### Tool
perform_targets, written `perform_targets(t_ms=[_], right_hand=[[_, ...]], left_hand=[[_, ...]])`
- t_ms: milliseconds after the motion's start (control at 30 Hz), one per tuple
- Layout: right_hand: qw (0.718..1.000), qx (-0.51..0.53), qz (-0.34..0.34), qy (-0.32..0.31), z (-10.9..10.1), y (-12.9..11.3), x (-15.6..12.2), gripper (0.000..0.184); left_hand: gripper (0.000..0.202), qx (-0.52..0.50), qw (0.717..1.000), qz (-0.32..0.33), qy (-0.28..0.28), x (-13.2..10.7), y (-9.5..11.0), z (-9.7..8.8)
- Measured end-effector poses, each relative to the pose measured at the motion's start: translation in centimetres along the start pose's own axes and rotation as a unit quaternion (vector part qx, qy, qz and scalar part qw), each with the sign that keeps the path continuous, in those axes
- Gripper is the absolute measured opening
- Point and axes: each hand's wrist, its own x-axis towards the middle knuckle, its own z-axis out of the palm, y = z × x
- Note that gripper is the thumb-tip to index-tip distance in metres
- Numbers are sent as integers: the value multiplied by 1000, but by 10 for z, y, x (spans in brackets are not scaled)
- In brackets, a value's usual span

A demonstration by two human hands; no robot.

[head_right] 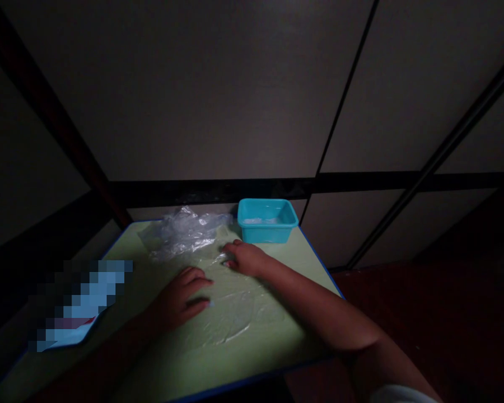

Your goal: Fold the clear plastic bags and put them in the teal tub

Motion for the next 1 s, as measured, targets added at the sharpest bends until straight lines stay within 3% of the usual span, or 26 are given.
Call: perform_targets(t_ms=[133, 333, 667, 867, 1000], right_hand=[[999, 10, -6, -42, 2, 6, 28, 37], [998, 27, 10, -53, 12, 15, 36, 12], [998, 53, 9, -30, 17, 17, 37, 15], [992, 117, -42, -13, 5, 17, 36, 18], [984, 161, -65, -42, 2, 18, 33, 19]], left_hand=[[31, -30, 998, -52, -19, -1, 0, -1], [40, -67, 995, -61, -44, 2, -8, 0], [36, -38, 997, -13, -69, 1, -18, 1], [39, -26, 996, -17, -79, 0, -17, 1], [38, -30, 997, -18, -72, 0, -17, 1]])
